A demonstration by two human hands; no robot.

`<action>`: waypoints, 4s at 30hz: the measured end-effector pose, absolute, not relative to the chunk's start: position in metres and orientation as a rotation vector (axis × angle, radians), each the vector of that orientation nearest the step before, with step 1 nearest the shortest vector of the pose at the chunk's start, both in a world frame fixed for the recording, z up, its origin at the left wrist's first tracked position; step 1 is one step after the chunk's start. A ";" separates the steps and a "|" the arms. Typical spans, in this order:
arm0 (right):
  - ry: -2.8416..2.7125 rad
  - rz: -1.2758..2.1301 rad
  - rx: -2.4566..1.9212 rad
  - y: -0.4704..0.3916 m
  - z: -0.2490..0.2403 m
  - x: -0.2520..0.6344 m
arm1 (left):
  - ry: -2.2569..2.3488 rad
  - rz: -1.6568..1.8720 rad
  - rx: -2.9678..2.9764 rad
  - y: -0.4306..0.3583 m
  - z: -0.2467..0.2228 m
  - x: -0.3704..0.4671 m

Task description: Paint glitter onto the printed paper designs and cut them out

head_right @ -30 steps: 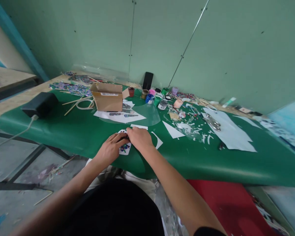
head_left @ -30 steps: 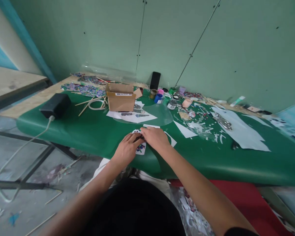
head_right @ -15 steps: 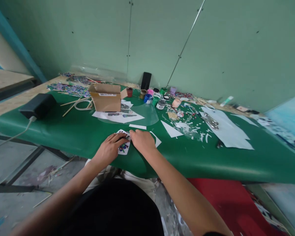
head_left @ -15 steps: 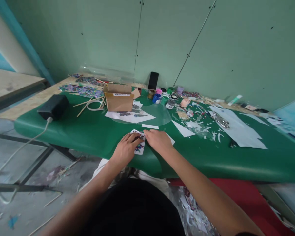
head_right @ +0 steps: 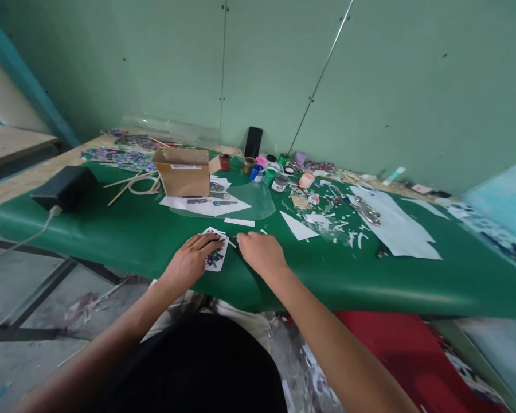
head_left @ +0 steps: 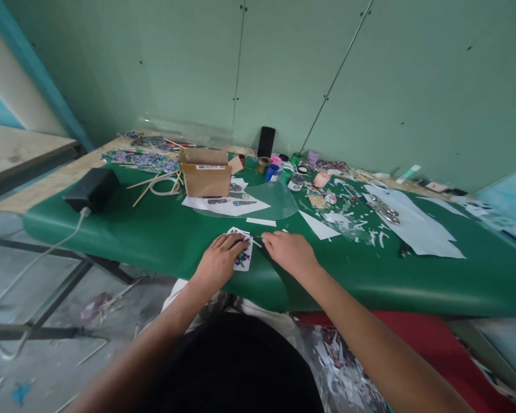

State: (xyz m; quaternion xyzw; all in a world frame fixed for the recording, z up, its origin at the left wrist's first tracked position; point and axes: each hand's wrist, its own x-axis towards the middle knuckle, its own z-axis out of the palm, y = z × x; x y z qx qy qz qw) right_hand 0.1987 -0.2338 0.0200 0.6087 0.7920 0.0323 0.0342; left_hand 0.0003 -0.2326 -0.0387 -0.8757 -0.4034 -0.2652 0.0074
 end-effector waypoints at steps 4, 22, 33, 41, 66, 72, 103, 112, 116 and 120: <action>2.447 0.051 2.029 -0.222 0.020 0.190 | -1.237 -0.817 -2.761 -0.231 -0.040 -0.002; 2.477 0.076 2.157 -0.204 -0.004 0.165 | -1.187 -0.757 -2.870 -0.229 -0.024 -0.018; 2.450 0.158 2.159 -0.205 -0.006 0.163 | -1.155 -0.729 -2.854 -0.230 -0.018 -0.027; 2.323 0.293 2.235 -0.208 -0.006 0.198 | -1.120 -0.588 -2.784 -0.223 -0.017 -0.029; 3.083 -0.105 1.732 -0.172 -0.005 0.200 | -1.082 -0.795 -2.960 -0.175 -0.014 -0.031; 3.093 0.042 1.637 -0.168 -0.004 0.200 | -1.066 -0.803 -3.009 -0.173 -0.013 -0.035; 3.063 -0.030 1.560 -0.183 -0.002 0.181 | -1.131 -0.768 -3.071 -0.174 -0.018 -0.058; 3.012 0.069 1.601 -0.190 -0.003 0.177 | -1.139 -0.758 -3.088 -0.174 -0.019 -0.058; 3.005 0.081 1.621 -0.190 -0.003 0.176 | -1.143 -0.765 -3.086 -0.174 -0.018 -0.057; 2.997 0.073 1.613 -0.191 -0.001 0.176 | -1.146 -0.777 -3.079 -0.174 -0.018 -0.057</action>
